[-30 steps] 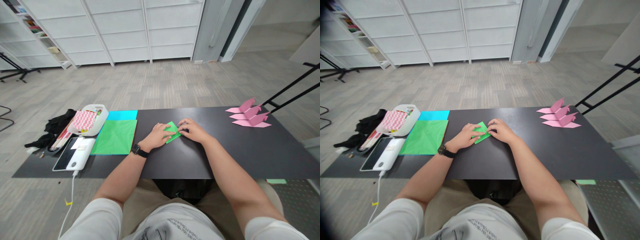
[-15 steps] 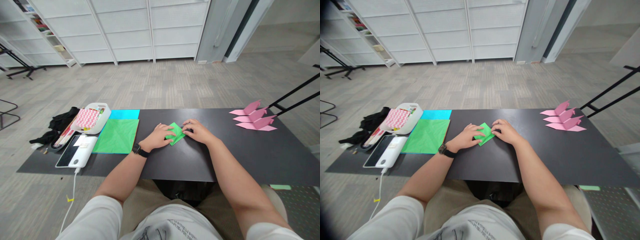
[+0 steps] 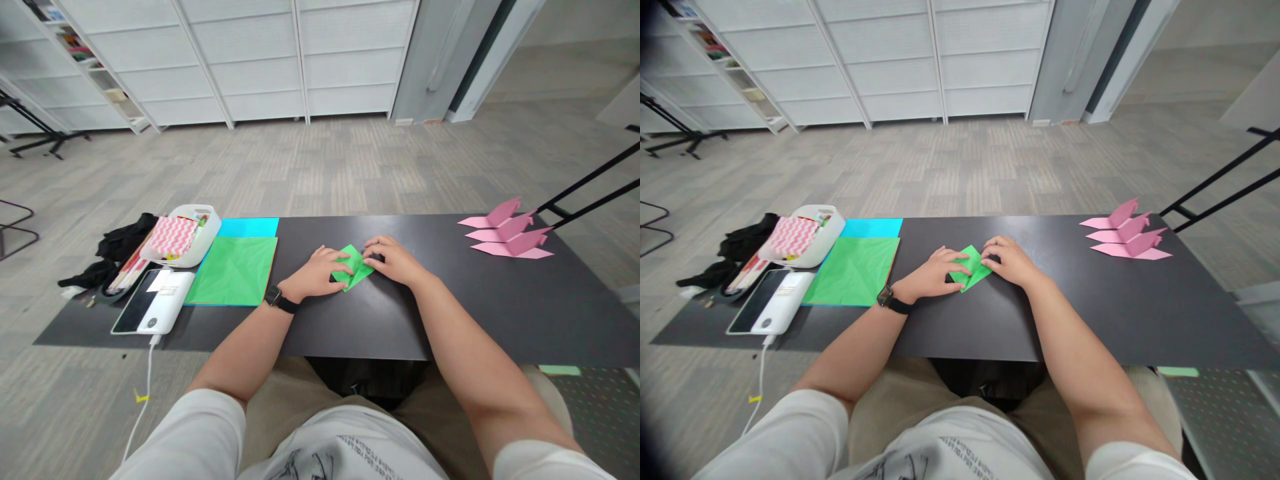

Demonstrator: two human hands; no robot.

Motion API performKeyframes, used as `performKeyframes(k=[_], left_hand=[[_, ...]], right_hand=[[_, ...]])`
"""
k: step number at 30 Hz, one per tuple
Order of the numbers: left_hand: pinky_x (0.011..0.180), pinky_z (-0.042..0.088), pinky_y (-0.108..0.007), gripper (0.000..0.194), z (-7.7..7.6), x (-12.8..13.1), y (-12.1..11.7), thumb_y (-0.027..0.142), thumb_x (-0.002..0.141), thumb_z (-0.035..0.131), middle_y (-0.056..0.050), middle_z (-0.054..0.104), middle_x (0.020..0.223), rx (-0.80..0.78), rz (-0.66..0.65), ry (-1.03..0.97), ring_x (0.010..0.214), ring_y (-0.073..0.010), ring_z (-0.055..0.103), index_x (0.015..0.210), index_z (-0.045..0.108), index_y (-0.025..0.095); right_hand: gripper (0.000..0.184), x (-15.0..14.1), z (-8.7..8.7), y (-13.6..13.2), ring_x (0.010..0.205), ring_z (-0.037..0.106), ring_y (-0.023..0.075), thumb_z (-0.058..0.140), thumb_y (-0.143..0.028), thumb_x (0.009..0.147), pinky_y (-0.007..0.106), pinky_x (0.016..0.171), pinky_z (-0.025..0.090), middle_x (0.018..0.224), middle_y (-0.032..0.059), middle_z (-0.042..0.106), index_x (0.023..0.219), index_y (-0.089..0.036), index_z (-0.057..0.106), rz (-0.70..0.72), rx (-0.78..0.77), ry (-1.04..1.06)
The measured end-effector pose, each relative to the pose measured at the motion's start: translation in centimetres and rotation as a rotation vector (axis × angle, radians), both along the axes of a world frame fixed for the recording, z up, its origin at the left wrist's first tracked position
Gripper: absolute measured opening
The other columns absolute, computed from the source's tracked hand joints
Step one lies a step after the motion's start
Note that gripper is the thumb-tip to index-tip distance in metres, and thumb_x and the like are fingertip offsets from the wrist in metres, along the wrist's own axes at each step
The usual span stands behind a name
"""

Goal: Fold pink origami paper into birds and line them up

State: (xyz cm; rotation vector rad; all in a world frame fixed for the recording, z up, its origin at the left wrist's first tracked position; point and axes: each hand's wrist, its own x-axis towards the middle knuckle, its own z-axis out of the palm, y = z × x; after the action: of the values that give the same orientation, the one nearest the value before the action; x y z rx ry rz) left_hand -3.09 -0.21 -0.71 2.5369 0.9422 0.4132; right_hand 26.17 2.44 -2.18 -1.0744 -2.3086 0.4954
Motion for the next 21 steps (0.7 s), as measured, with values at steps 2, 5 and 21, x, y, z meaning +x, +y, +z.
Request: performKeyframes(k=[2, 5, 21], left_hand=[[0.134, 0.023, -0.063, 0.028, 0.1, 0.0, 0.0, 0.042, 0.091, 0.080, 0.000, 0.062, 0.156, -0.008, 0.005, -0.005, 0.145, -0.0300, 0.053, 0.119, 0.078, 0.036], [0.134, 0.022, -0.063, 0.021, 0.6, 0.1, -0.1, 0.040, 0.093, 0.078, 0.000, 0.065, 0.153, -0.029, 0.021, -0.011, 0.143, -0.0287, 0.055, 0.112, 0.077, 0.033], [0.133, 0.023, -0.065, 0.015, 1.1, 0.5, -0.4, 0.043, 0.096, 0.076, -0.001, 0.069, 0.150, -0.064, 0.064, -0.021, 0.140, -0.0276, 0.058, 0.101, 0.077, 0.029]], right_hand=[[0.010, 0.0, -0.1, 0.0, 0.119, 0.067, 0.0282, 0.070, -0.032, 0.099, 0.052, 0.112, 0.049, 0.122, 0.0082, 0.071, 0.100, -0.029, 0.079, -0.006, -0.003, 0.000], [0.010, -0.1, -0.2, 0.1, 0.119, 0.067, 0.0281, 0.069, -0.033, 0.099, 0.051, 0.112, 0.048, 0.121, 0.0081, 0.072, 0.099, -0.028, 0.078, -0.015, -0.001, 0.005], [0.009, -1.6, -1.1, 0.1, 0.120, 0.066, 0.0294, 0.070, -0.033, 0.098, 0.052, 0.111, 0.049, 0.121, 0.0088, 0.071, 0.098, -0.028, 0.077, -0.133, -0.001, -0.038]])
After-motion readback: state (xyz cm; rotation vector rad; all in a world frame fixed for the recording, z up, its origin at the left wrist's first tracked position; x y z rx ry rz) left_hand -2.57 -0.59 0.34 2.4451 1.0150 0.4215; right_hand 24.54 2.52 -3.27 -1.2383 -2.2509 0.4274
